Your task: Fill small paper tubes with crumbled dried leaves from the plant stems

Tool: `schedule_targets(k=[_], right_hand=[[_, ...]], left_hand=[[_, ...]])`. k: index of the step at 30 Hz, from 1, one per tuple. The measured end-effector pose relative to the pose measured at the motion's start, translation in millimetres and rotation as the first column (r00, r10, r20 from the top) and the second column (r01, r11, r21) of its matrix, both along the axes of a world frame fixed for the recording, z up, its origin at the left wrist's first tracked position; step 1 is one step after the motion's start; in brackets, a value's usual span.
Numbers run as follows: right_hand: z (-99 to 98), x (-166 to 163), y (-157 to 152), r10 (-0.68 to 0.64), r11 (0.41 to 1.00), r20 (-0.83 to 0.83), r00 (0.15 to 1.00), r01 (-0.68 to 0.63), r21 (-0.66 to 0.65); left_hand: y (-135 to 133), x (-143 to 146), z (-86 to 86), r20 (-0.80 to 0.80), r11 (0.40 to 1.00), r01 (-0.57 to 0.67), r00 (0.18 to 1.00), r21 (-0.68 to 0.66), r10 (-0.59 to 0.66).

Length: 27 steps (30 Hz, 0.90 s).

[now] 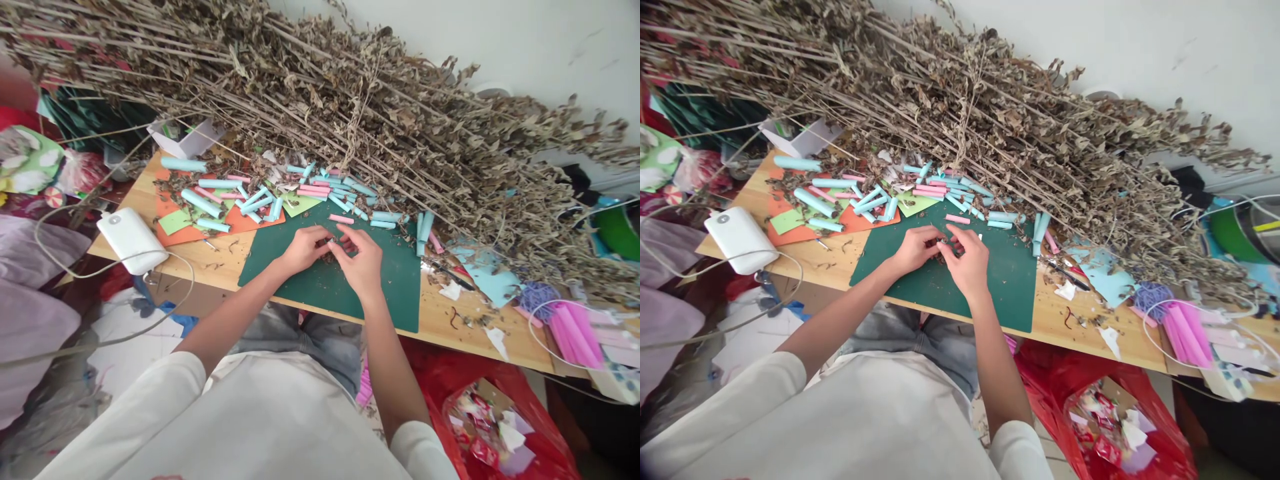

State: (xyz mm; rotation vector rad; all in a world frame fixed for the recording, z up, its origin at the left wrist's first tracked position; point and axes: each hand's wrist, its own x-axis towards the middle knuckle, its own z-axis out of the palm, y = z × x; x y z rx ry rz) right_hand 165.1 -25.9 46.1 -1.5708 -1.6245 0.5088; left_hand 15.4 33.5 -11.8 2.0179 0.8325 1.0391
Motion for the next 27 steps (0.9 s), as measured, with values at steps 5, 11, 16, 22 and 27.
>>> schedule_targets(k=[5,11,16,22,27], right_hand=[[-2.3,3,3,0.046,0.997,-0.109,0.993,-0.052,-0.056],[-9.1,1,-4,-0.012,0.996,-0.069,0.998,0.018,0.091],[-16.8,0,-7,-0.011,0.975,0.148,0.989,-0.023,0.221],[-14.8,-1,-8,-0.041,0.963,0.334,0.942,-0.052,0.264],[-3.6,-2,-11,0.004,0.981,0.257,0.967,-0.054,0.187]], left_hand=[[-1,0,4.0,-0.027,1.0,-0.012,1.0,-0.021,0.012],[-1,1,4.2,-0.002,1.0,0.002,1.0,-0.014,-0.002],[-1,0,2.3,0.0,1.0,0.0,1.0,-0.016,0.0],[-1,-1,1.3,-0.008,1.0,-0.003,1.0,-0.025,0.003],[-1,0,1.2,-0.001,1.0,-0.017,1.0,0.003,0.017]])
